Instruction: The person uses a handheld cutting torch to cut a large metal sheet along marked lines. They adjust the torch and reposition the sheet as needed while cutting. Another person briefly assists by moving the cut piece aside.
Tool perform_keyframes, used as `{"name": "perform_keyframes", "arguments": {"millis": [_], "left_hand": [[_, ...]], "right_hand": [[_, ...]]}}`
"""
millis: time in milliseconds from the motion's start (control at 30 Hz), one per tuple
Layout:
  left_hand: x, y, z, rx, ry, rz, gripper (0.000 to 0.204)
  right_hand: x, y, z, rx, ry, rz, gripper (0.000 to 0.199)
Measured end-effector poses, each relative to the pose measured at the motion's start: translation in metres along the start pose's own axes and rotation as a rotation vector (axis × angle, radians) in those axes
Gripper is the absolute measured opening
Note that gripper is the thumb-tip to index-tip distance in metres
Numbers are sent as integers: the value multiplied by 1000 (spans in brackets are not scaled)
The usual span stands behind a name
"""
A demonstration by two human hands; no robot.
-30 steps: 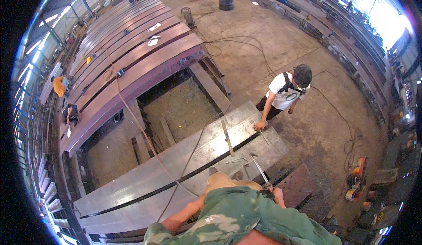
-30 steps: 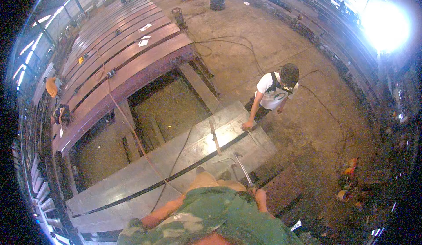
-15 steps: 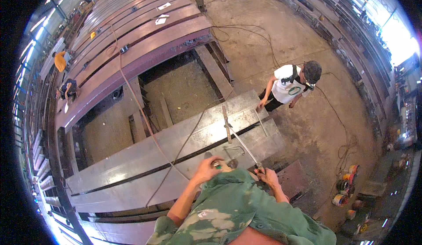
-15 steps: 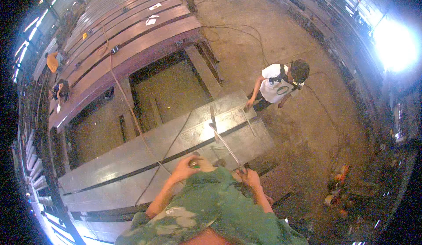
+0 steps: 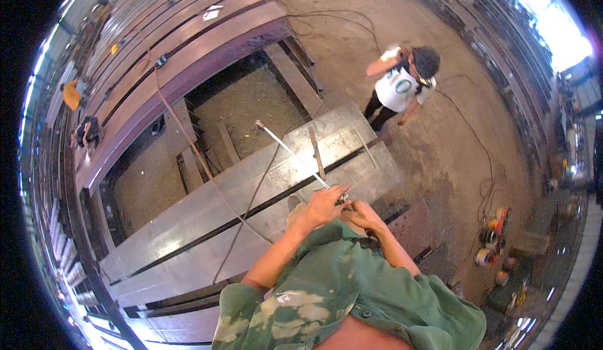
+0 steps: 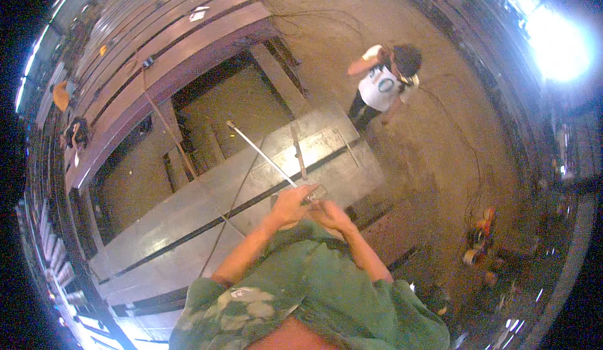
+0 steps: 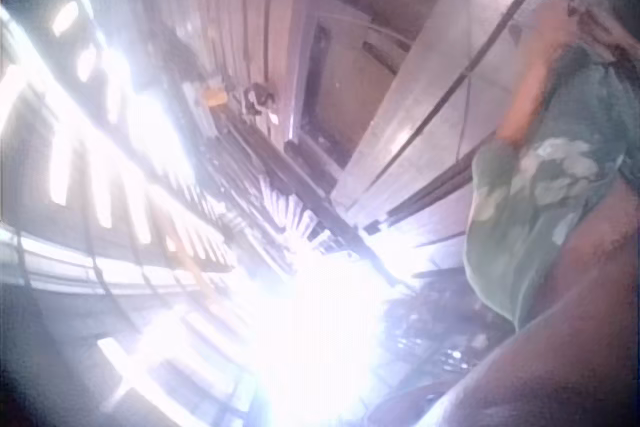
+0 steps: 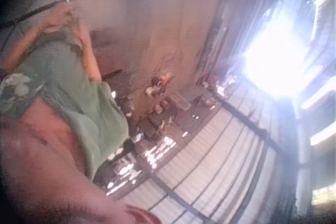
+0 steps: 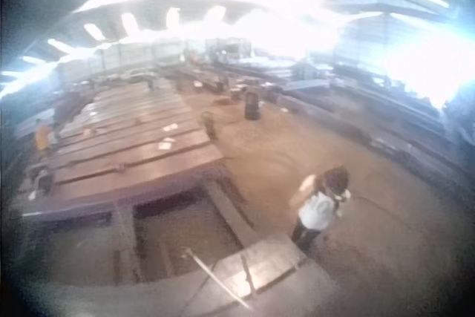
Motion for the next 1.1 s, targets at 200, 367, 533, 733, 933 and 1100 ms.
{"name": "perform_keyframes", "arguments": {"millis": [200, 367, 533, 733, 933, 1100], "left_hand": [[22, 1, -16, 34, 2, -28, 44], [24, 3, -31, -36, 44, -70, 43], [6, 2, -23, -31, 11, -11, 41], [3, -20, -5, 159, -61, -162, 46], [-14, -25, 14, 423, -228, -98, 45], [0, -11, 3, 255, -144, -112, 44]], "right_hand": [[33, 14, 1, 9, -225, -96, 31], [26, 21, -4, 3, -249, -111, 37], [29, 22, 0, -26, -291, -220, 40], [60, 21, 21, 151, -211, -351, 45], [67, 27, 23, -15, -347, -78, 45], [63, 26, 23, 37, -408, -82, 48]]}}
Point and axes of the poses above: each hand's wrist, its own y-axis away from the middle knuckle, its own z-axis out of the back of the hand, x = y × z, the point moved 3 cm from there along -y, towards the middle knuckle, and after that the axes turned 9 degrees about z, right-handed, at the moved point
